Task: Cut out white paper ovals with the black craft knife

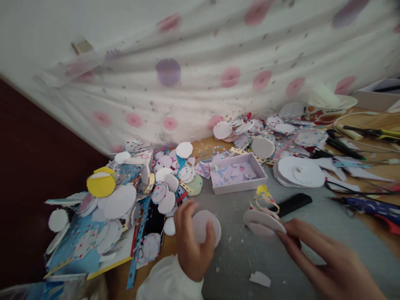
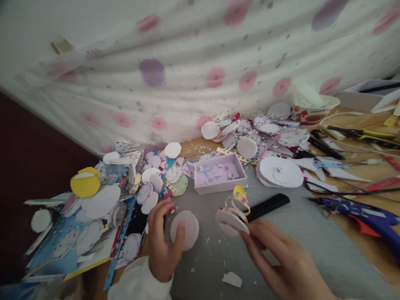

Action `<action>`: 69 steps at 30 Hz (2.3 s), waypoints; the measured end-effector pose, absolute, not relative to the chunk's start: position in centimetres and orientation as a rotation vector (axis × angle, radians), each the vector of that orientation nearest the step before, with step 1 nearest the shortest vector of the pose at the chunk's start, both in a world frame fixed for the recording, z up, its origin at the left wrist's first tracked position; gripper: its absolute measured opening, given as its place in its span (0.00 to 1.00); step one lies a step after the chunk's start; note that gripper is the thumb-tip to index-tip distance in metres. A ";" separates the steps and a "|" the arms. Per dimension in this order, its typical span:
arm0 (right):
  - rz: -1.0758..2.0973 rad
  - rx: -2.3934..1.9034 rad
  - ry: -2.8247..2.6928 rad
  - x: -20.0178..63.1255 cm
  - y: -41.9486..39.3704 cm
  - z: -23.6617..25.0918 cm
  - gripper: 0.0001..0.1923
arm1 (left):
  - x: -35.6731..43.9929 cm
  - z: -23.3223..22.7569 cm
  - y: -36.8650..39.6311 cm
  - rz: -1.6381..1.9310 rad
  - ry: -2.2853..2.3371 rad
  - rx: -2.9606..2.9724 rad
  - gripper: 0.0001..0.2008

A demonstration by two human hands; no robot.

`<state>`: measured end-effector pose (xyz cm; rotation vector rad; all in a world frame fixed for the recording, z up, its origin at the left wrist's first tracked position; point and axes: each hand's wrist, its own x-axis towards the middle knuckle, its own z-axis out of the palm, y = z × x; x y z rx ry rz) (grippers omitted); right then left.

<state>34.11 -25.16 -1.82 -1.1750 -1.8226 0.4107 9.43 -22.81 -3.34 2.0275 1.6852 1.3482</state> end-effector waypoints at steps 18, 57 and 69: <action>0.093 -0.900 -2.120 32.1 -26.1 -0.4 0.12 | 14.1 0.7 -24.7 0.794 1.377 2.016 0.06; 1.160 -1.143 -2.000 35.0 -23.9 -2.2 0.22 | 11.5 0.2 -23.9 1.078 1.099 2.189 0.31; 0.318 -1.270 -2.164 37.1 -22.5 -6.4 0.18 | 10.6 -3.6 -25.8 0.754 1.257 1.963 0.39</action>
